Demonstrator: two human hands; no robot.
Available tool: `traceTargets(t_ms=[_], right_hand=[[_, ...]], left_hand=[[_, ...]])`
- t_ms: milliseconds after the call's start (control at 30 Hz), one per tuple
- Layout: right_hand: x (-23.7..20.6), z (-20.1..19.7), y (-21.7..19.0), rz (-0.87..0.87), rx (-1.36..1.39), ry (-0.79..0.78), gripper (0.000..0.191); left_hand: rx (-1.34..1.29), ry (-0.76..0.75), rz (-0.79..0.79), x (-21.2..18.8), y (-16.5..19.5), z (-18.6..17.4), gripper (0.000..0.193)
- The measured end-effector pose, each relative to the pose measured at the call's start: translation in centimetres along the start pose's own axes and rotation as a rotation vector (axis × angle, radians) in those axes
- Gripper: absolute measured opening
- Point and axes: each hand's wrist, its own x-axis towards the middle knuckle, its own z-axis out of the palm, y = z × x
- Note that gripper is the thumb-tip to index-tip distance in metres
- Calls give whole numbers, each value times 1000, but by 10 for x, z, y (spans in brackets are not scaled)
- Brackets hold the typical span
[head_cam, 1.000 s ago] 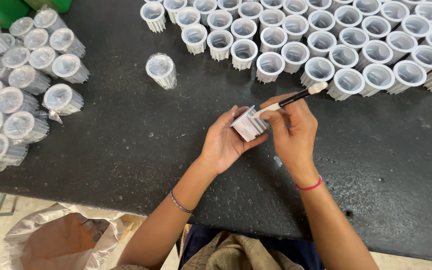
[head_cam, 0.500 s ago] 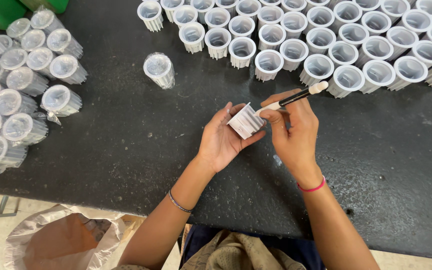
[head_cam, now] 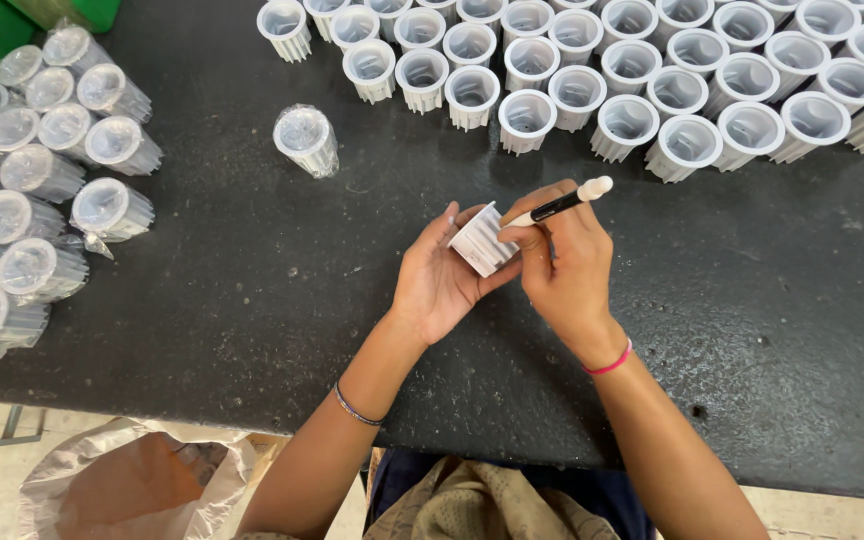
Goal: The person holds white plastic lamp components one at a time and marks them with a black marker, setting marked parts aside on the worktable. Near the end, the person wraps one marked component in clear plastic film and places it with the wrapped parts.
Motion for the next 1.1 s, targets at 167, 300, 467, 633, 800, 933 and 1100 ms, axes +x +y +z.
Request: traceTargets(t_ms=[167,300,467,633,800,933,1100], right_hand=[[-1,2,2,-6,-4,5,17],[-2,3,3,-20,-15,8,17],[-2,4,3,-39,-7,6,16],[-3,6,4,-49,-10,11,16],[-3,7,4,-82,-43,14,16],[-3,8,4,-93,-47,16,16],[-3,9,4,-94,-65,15,17]], left_hand=[[-11,-18,-1,0,-1,1,52],[7,28,-9,0,-1,1,53],[4,26,-7,-1,0,0,54],[-2,22,-13,-1,-1,-1,54],[-1,34,-10,-1,-1,-1,53],[1,22,-13,-3,-1,-1,52],[-3,14,-10,-3,-1,0,52]])
